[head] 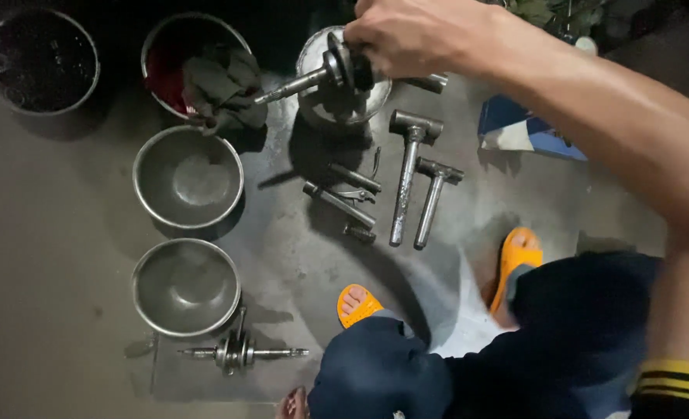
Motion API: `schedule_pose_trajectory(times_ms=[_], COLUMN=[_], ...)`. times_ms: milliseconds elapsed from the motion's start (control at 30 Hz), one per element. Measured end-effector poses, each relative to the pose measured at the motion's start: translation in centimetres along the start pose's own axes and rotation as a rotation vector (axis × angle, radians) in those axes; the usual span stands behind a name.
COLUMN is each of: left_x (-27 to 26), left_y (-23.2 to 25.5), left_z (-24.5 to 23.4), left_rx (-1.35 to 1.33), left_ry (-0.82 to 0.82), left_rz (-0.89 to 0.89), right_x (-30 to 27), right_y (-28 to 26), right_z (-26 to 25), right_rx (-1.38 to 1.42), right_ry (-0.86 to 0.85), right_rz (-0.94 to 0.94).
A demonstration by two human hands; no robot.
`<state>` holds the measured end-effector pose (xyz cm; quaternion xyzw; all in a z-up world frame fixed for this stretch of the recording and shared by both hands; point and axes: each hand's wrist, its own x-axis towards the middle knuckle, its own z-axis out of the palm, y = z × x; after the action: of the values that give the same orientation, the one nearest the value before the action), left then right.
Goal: The person assembles metal components by hand, picking up cylindrical parts and threaded rods from a workbench and inserting them into a central hub. The person uses a hammer to tap parts into place and repeatedly handles multiple similar components, placing them into bowls or back onto the bench.
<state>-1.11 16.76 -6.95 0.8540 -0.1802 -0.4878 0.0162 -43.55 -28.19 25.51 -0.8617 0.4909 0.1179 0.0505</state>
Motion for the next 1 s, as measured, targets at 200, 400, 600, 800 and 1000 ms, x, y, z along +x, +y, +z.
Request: schedule_pose_trajectory(times_ms=[200,400,600,800,1000], left_x=[0.9,-7.8,-22.1,-28.8,-25.8], left_y=[0.9,17.4,37.9,48.8,52.6], left_z=[-0.5,-0.6,5.1,23.3,41.4], left_rx=[0.33,0.088,0.259,1.662,1.626], left_ry=[0.03,0.117,-0.278,-0.589,-0.032], left_rz=[0.134,0.777,1.42,1.08,1.514], right_x=[0.0,-8.5,-27.4,-42.0,-45.3], right_y=[1.4,-0.7,3.4,13.5,22.1], right_z=[1.1,5.3,24.0,35.0,35.4], right_rx=[0.012,0.011,0.409,0.632,0.317], right_ry=[0.166,0.173,-0.431,-0.692,-0.109], right_rz=[-0.137,-0.232,-0.086,0.509,0.783])
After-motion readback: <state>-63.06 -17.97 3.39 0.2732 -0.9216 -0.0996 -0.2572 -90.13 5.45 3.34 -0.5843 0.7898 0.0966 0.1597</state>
